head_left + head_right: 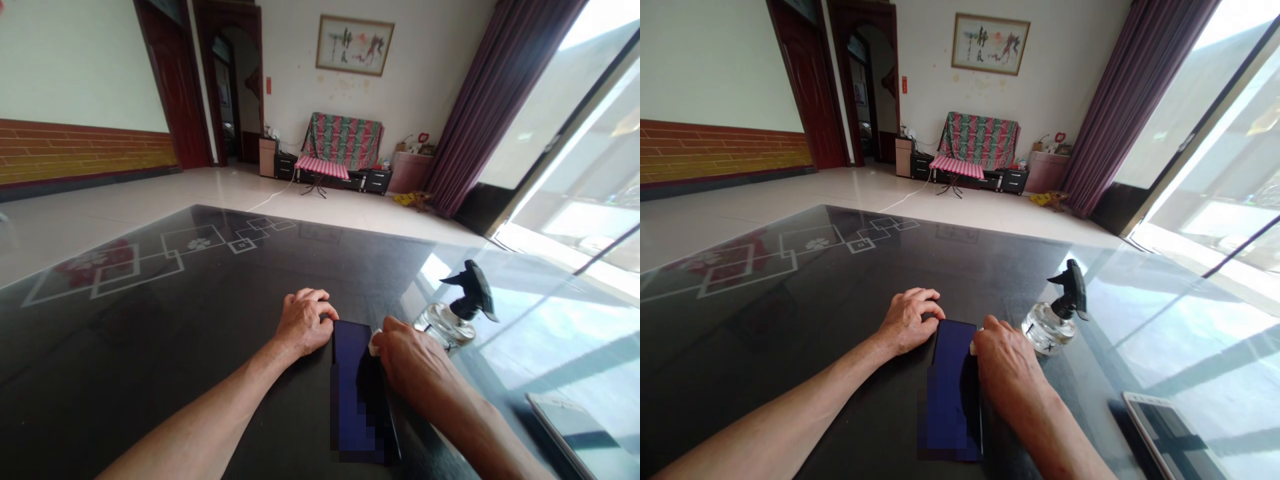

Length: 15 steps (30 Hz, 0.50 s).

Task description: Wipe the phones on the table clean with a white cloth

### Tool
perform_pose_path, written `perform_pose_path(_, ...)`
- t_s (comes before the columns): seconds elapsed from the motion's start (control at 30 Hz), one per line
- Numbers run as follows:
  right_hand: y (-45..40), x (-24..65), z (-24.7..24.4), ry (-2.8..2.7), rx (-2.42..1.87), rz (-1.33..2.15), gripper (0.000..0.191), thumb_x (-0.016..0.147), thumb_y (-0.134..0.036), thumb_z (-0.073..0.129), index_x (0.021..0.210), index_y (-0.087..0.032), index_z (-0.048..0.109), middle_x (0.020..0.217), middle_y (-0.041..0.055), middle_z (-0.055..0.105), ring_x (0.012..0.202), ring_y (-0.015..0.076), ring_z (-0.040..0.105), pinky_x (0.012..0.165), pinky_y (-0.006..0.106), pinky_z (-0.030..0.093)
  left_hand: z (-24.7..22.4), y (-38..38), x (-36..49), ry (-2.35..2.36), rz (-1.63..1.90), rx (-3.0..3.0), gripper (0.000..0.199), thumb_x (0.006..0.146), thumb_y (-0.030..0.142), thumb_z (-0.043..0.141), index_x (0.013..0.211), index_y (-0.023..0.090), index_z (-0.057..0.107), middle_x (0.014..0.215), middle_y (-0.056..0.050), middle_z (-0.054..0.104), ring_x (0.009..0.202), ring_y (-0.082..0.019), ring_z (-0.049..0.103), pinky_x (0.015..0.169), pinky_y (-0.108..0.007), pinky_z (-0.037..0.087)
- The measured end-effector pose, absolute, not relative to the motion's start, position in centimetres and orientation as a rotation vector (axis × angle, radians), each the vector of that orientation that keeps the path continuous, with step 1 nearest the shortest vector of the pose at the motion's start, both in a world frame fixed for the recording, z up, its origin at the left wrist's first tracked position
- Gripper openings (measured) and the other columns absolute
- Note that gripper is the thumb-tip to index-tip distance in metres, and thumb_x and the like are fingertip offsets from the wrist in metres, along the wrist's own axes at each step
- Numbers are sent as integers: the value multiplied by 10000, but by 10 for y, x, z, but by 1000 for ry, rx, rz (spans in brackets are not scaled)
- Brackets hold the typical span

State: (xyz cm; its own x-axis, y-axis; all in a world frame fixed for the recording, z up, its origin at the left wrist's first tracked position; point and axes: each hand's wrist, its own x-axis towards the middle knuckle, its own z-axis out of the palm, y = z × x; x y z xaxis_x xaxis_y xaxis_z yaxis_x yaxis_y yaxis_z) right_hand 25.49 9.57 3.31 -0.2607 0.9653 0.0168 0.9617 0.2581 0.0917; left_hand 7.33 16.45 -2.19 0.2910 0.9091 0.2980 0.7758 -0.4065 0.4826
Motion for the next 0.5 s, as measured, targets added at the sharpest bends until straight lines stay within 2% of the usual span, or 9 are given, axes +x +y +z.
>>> perform_pose_path(0.2,85,252,33,2467,1884,155,267,831,-43,447,717,-173,650,767,47,564,651,143,513,572,272,253,-20,164,73,1548,781,2313,230,722,194,564,751,333,745,1185,40,645,1170,-239,500,980,-449,347)
perform_pose_path(0.5,35,258,24,2602,1851,12,260,817,-14,448,772,-198,627,810,29,553,671,136,498,594,252,301,-22,166,73,1522,795,2317,236,712,176,562,749,324,742,1185,39,643,1161,-247,506,980,-466,348)
